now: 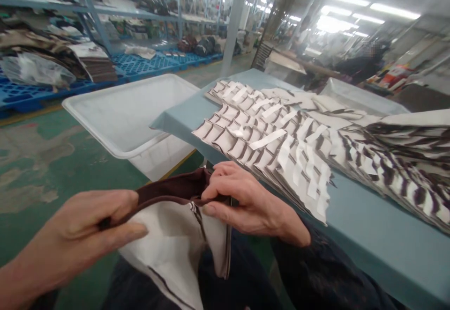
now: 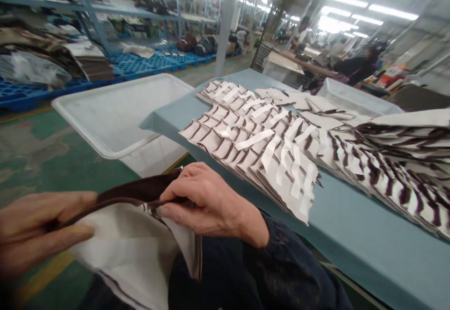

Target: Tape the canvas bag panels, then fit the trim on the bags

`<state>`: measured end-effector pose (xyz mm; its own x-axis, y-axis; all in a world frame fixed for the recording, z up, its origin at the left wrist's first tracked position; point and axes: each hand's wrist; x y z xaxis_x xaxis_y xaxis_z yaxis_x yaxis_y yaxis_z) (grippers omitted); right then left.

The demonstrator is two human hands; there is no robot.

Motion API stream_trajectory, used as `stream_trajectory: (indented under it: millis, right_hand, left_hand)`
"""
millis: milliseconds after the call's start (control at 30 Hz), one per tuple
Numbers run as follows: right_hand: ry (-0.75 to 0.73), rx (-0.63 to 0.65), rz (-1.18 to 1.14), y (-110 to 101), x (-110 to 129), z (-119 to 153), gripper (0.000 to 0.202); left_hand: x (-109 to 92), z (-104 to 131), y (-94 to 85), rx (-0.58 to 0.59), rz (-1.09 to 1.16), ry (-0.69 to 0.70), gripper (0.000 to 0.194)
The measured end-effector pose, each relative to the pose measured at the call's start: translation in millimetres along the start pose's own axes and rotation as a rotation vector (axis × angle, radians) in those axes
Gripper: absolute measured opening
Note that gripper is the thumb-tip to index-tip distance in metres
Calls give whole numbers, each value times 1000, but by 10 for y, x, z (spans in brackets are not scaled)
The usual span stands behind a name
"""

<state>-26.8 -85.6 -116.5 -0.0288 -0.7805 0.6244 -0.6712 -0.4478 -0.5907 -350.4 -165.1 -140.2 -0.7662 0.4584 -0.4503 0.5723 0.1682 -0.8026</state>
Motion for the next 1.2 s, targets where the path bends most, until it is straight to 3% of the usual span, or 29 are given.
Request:
stream_trajectory:
  millis: [100,200,300,400,533,767,967,1200]
  right_hand:
    - [-24,43,11,-162,193,-141,21]
    - [-18,75,36,-170,287,-200,22]
    - [-5,71,22,-78,284,-179,19]
    - [33,28,-4,13,248,-113,18]
    - [111,-3,-23,108,197,-25,14]
    - [163,-35,-133,306,55,76,6]
    - [243,-12,-176,406,-9,101,42]
    - [328,41,-343,378,-8,72,47]
  left_hand:
    - [-68,-297,-106,121,161,28,21]
    - [-243,-442,-114,120,172,158,23]
    - [-431,-508,-56,148,250,279,5]
    - [-518,-542,-9,203,340,257,13]
    - [-493,-550,15,288,419,225,21]
    - [-448,-466,60,376,379,142,26]
    - [-487,-465,120,446,413,48,31]
    - [-448,-452,176,405,487,13,29]
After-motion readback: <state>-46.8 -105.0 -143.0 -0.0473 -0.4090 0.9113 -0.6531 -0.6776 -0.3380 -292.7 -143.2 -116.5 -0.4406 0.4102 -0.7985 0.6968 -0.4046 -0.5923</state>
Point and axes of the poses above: each hand's wrist, its own z-axis away from the middle knuckle, its own y-axis out of the palm, x = y × z, and after that the axes turned 5 degrees about -z, right-handed
